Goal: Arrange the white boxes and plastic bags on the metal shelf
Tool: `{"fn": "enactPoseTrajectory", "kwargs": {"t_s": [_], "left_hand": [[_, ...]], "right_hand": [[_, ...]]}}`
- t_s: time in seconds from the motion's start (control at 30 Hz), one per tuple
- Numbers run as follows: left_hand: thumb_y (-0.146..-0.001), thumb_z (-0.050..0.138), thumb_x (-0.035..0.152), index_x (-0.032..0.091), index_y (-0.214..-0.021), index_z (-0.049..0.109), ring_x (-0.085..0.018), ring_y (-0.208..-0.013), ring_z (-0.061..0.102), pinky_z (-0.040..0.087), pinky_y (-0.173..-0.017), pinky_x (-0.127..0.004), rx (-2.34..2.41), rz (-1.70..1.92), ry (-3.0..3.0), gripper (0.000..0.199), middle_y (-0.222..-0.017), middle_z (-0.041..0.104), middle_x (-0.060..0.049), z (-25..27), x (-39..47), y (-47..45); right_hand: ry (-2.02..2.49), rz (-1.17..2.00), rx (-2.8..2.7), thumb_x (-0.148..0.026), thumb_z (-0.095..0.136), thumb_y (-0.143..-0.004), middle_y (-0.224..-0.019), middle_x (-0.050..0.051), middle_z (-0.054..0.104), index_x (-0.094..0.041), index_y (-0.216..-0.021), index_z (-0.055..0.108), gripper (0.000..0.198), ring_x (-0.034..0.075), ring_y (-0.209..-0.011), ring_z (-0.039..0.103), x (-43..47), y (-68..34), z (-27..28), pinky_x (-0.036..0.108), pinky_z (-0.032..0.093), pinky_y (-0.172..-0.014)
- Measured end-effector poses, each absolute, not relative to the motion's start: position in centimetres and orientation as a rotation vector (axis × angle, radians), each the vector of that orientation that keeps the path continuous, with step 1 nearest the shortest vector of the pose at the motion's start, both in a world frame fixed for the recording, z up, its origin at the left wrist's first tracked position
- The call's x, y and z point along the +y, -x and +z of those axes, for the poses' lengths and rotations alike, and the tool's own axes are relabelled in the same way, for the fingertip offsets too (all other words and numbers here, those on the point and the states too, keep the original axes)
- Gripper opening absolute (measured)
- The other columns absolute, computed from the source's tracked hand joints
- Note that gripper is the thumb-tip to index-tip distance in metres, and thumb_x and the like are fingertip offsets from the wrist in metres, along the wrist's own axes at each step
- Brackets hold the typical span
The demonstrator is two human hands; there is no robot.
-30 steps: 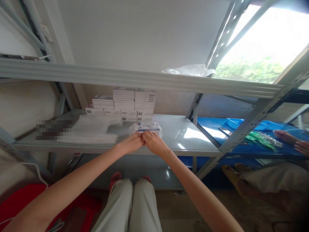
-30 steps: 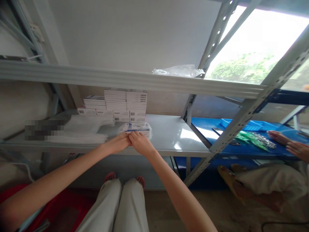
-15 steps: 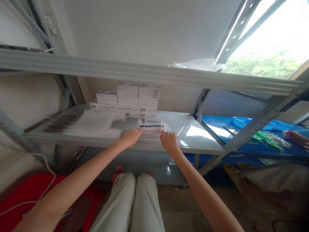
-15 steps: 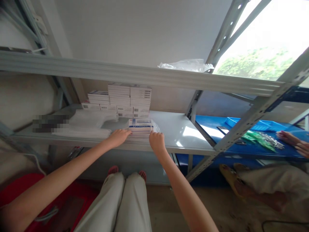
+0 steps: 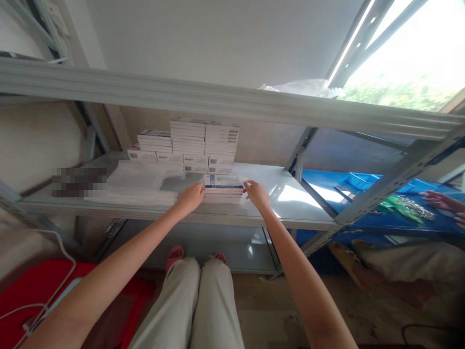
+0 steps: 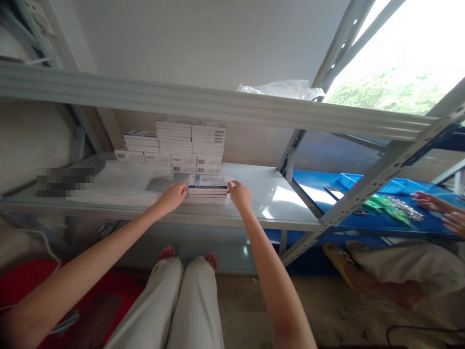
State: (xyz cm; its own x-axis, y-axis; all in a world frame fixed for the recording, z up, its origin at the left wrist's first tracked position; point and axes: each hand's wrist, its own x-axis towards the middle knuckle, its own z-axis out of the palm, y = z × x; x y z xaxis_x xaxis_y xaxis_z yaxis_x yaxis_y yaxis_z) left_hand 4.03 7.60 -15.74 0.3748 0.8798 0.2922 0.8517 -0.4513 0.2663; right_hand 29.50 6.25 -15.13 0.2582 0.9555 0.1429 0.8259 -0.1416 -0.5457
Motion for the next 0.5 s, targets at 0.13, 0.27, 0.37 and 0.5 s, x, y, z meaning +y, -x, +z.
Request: {"fn": "enactPoseTrajectory", "kwargs": {"t_s": [0.13,0.27,0.37,0.5], "left_hand": [[-0.087,0.034,0.009,0.009,-0.117,0.050,-0.023,-0.091,0.063,0.045,-0.079,-0.031,1.651,0.622,-2.452,0.033,-0.097,0.067,-0.014,-15.7,9.3,-4.2],[-0.093,0.031,0.016,0.009,-0.111,0.055,-0.024,-0.099,0.061,0.045,-0.084,-0.033,1.666,0.669,-2.405,0.031,-0.102,0.066,-0.016,-15.8,11.1,-5.0],[-0.095,0.032,0.022,0.011,-0.094,0.062,-0.023,-0.100,0.061,0.042,-0.090,-0.033,1.703,0.740,-2.313,0.032,-0.099,0.067,-0.014,-15.8,12.3,-5.8],[-0.094,0.036,0.027,0.010,-0.082,0.065,-0.025,-0.098,0.062,0.042,-0.089,-0.034,1.721,0.794,-2.185,0.035,-0.092,0.068,-0.016,-16.3,14.0,-6.6]], "right_hand": [[1.956,0.426,-1.626,-0.042,0.037,-0.089,-0.081,0.004,0.070,-0.021,-0.096,0.068,0.038,0.015,-0.066,0.062,8.5,-30.0,-15.7,0.023,0.040,-0.064],[1.947,0.458,-1.584,-0.042,0.038,-0.088,-0.082,0.007,0.069,-0.017,-0.083,0.069,0.040,0.017,-0.070,0.061,10.7,-30.3,-16.7,0.023,0.041,-0.062],[1.934,0.477,-1.567,-0.047,0.035,-0.089,-0.076,0.008,0.068,-0.015,-0.080,0.068,0.047,0.018,-0.071,0.062,12.2,-30.4,-17.4,0.023,0.042,-0.062],[1.926,0.499,-1.562,-0.048,0.039,-0.087,-0.071,0.007,0.068,-0.015,-0.082,0.070,0.046,0.019,-0.070,0.063,13.3,-30.5,-18.5,0.023,0.044,-0.061]]}}
